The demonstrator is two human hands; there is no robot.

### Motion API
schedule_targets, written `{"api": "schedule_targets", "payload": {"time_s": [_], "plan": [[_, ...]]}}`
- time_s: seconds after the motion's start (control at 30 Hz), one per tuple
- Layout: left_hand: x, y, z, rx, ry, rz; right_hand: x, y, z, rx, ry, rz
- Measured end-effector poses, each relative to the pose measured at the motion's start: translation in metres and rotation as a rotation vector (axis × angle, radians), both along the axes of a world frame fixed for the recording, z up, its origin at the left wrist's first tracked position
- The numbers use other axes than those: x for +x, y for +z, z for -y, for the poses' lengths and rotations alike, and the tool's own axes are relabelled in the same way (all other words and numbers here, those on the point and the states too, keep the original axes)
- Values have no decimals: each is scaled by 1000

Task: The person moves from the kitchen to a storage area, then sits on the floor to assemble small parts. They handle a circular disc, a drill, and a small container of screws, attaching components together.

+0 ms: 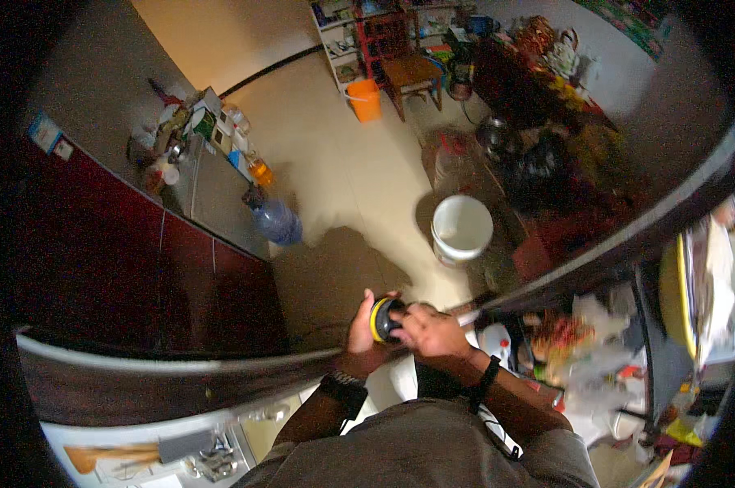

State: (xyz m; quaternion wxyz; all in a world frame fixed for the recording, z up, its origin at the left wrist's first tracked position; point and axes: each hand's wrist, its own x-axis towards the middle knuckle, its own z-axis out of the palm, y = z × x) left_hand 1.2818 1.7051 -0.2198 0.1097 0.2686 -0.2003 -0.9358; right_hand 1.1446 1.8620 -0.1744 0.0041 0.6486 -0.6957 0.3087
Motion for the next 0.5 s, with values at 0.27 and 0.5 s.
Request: {"api": "schedule_targets", "payload": {"time_s": [0.27, 0.5], "plan": [[-197, 100, 251, -68, 315, 53, -238, 70, 310, 326, 263, 366], [-308, 151, 491, -188, 426, -54, -357, 105, 573, 158, 408, 501]]}}
